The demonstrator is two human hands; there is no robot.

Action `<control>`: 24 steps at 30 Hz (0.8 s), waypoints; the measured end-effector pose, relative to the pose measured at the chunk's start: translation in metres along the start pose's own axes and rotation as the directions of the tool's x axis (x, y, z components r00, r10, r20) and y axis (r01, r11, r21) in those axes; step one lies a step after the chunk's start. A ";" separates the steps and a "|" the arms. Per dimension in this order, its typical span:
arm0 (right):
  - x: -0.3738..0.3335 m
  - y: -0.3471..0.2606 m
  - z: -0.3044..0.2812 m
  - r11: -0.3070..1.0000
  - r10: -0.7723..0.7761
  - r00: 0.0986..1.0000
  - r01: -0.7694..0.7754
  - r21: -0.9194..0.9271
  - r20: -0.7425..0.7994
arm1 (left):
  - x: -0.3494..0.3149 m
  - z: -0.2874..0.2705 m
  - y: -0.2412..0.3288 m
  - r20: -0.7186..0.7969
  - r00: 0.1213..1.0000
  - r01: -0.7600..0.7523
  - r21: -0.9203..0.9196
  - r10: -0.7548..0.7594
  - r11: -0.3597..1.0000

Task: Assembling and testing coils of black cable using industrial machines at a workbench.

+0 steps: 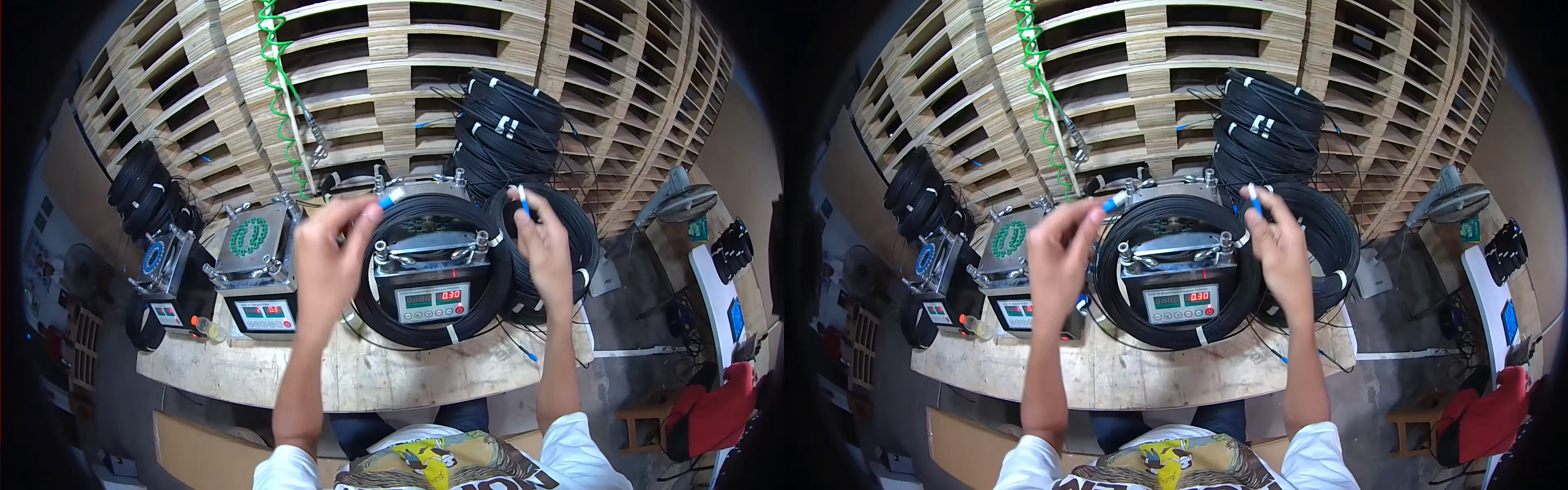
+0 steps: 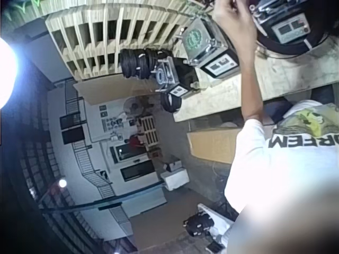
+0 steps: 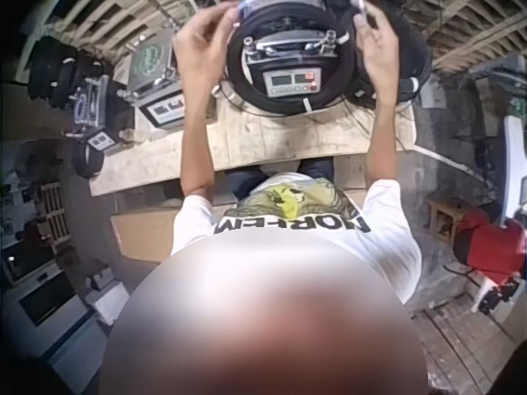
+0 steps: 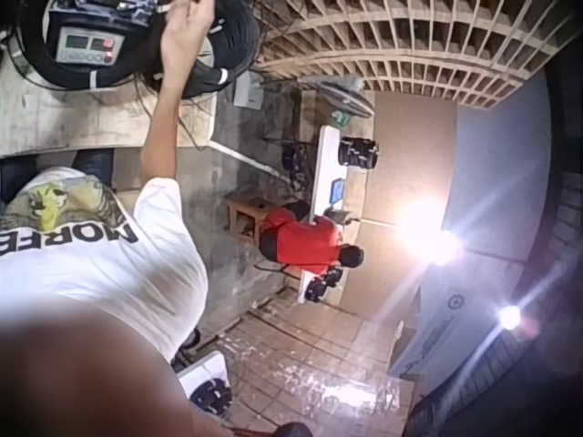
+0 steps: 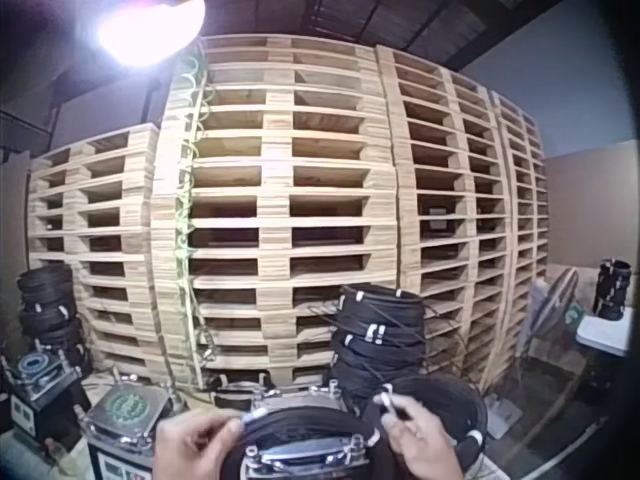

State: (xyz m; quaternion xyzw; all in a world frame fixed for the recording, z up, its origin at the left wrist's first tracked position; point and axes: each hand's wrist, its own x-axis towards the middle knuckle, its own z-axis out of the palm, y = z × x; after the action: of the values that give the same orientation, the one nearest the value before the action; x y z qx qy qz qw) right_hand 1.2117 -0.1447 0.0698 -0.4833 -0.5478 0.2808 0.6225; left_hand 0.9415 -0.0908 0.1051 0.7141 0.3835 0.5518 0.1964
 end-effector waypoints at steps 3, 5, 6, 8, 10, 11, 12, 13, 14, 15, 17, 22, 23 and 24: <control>0.037 0.037 -0.009 0.996 -0.024 0.994 0.015 -0.084 -0.110 | 0.041 0.006 -0.027 0.053 0.994 0.094 0.027 -0.096 0.995; 0.055 0.053 -0.004 0.999 -0.034 0.976 0.036 0.009 -0.213 | 0.059 0.011 -0.062 0.061 0.996 0.057 0.117 -0.064 0.991; 0.055 0.057 -0.004 0.998 -0.049 0.965 0.057 0.027 -0.258 | 0.062 0.012 -0.072 0.059 0.996 0.063 0.120 -0.070 0.991; 0.059 0.057 -0.008 0.996 -0.032 0.937 0.060 0.069 -0.347 | 0.066 0.013 -0.088 -0.022 0.995 0.096 0.069 -0.095 0.993; 0.060 0.054 -0.013 0.995 -0.073 0.885 0.094 0.025 -0.459 | 0.067 0.014 -0.099 -0.129 0.991 0.018 -0.071 -0.027 0.997; 0.063 0.052 -0.018 0.995 -0.081 0.877 0.102 0.020 -0.473 | 0.069 0.012 -0.103 -0.142 0.988 0.057 -0.080 -0.068 0.995; 0.069 0.050 -0.020 0.994 -0.091 0.871 0.112 0.016 -0.483 | 0.071 0.009 -0.106 -0.161 0.981 0.095 -0.088 -0.108 0.992; 0.077 0.044 -0.017 0.996 -0.077 0.872 0.085 -0.004 -0.483 | 0.075 0.008 -0.111 -0.142 0.979 0.138 -0.068 -0.146 0.988; 0.087 0.046 -0.012 0.997 -0.074 0.873 0.083 -0.003 -0.482 | 0.080 0.012 -0.117 -0.143 0.979 0.140 -0.066 -0.148 0.988; 0.101 0.047 -0.005 0.990 -0.139 0.888 0.136 -0.039 -0.439 | 0.086 0.016 -0.123 -0.154 0.983 0.093 -0.026 -0.096 0.995; 0.123 0.050 0.006 0.961 -0.259 0.910 0.212 -0.176 -0.323 | 0.097 0.035 -0.121 -0.124 0.991 0.053 0.107 -0.040 0.993; 0.160 0.094 0.043 0.759 -0.277 0.949 0.314 -0.571 0.153 | 0.109 0.073 -0.122 0.255 0.964 0.018 0.214 -0.074 0.977; 0.161 0.096 0.050 0.742 -0.174 0.951 0.296 -0.601 0.254 | 0.107 0.071 -0.132 0.302 0.953 -0.047 0.250 -0.032 0.967; 0.162 0.099 0.051 0.714 -0.058 0.939 0.276 -0.643 0.339 | 0.106 0.071 -0.130 0.341 0.940 -0.082 0.245 -0.007 0.966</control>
State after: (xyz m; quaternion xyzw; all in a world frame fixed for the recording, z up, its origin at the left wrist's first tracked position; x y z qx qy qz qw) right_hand 1.2196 0.0496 0.0428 -0.5782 -0.7403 0.0708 0.3355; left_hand 0.9757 0.0818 0.0588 0.8249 0.3981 0.3701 0.1551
